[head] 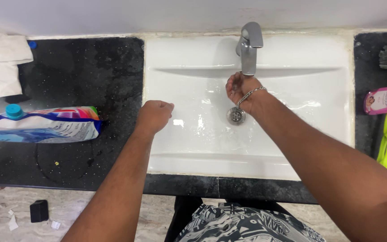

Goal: The person cleans a bathroom sink by rinsing the basin with water from the faucet and scrubbing the faucet and basin surfaces with a long-handled brush.

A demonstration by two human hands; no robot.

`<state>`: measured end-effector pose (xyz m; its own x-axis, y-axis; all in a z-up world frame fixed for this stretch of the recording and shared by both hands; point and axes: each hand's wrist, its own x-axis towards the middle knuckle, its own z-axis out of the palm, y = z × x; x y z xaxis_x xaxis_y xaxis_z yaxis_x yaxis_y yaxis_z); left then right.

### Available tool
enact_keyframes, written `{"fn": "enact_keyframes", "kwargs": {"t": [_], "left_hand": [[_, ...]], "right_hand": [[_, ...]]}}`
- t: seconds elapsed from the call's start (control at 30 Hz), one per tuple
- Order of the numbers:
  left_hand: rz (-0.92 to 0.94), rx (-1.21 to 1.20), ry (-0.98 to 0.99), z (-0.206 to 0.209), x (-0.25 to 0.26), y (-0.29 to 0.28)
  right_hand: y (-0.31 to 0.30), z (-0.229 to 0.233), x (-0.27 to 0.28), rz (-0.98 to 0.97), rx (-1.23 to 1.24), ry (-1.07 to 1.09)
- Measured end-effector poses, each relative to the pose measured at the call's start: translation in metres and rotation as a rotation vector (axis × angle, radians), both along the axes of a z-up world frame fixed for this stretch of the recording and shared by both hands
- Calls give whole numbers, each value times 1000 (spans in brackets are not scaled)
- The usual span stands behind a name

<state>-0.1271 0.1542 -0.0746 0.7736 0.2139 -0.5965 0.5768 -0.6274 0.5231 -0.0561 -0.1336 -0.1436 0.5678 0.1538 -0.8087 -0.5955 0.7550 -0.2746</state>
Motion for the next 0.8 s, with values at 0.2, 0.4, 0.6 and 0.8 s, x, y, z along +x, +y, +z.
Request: {"fn": "enact_keyframes", "kwargs": {"t": [0.2, 0.4, 0.6, 0.8], "left_hand": [[23, 26, -16, -2, -1, 1], [17, 55, -60, -17, -10, 11], [71, 0, -20, -20, -14, 18], [107, -17, 14, -4, -15, 12]], "right_hand": [[58, 6, -30, 230, -52, -56], [103, 21, -73, 800, -181, -32], [41, -21, -45, 52, -6, 1], [-17, 9, -2, -278, -2, 151]]}}
